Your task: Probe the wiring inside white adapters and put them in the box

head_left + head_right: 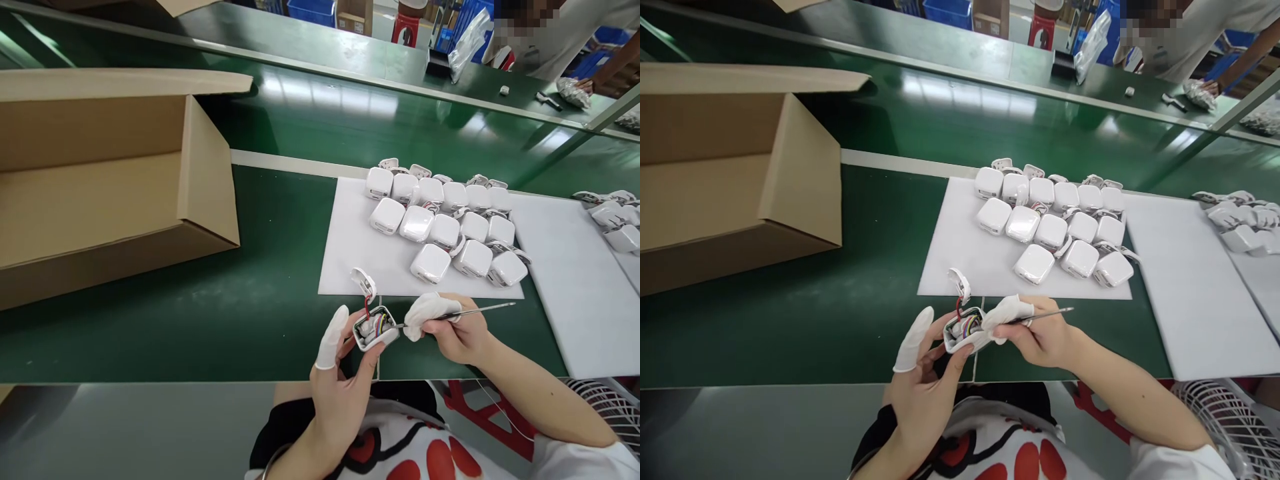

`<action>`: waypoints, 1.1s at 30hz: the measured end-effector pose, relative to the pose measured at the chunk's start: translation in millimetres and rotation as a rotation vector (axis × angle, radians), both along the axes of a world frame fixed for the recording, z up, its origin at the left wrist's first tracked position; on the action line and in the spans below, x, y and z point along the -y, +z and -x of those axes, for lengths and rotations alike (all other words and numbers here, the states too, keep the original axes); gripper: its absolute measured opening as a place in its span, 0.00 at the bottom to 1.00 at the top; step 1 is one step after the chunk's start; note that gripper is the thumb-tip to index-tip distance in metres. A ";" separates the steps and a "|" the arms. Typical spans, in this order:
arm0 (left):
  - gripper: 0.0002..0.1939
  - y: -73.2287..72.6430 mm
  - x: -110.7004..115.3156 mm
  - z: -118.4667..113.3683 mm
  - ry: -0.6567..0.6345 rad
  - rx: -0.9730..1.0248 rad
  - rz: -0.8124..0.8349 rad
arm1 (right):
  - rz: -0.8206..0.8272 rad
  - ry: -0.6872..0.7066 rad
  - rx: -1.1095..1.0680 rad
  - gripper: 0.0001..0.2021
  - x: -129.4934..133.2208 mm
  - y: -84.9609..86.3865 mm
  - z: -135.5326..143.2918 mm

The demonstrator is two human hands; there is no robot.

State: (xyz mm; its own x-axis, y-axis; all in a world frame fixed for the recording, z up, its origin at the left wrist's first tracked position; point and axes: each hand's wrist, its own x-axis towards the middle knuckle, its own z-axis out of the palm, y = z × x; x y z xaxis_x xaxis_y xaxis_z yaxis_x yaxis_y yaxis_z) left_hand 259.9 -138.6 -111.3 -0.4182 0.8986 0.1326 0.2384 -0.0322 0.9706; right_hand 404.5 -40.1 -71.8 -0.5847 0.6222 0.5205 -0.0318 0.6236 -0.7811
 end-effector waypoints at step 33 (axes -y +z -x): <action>0.26 -4.8 2.3 4.8 -0.047 0.069 -0.013 | 0.535 0.094 -0.170 0.11 7.2 -21.9 10.3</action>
State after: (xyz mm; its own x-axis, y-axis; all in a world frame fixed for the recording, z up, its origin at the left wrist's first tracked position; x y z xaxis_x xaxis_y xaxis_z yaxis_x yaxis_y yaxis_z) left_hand 255.1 -141.0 -116.1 -0.3841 0.9159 0.1169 0.1694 -0.0546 0.9840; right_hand 394.1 -47.3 -93.6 -0.5855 0.7747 0.2386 -0.2209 0.1307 -0.9665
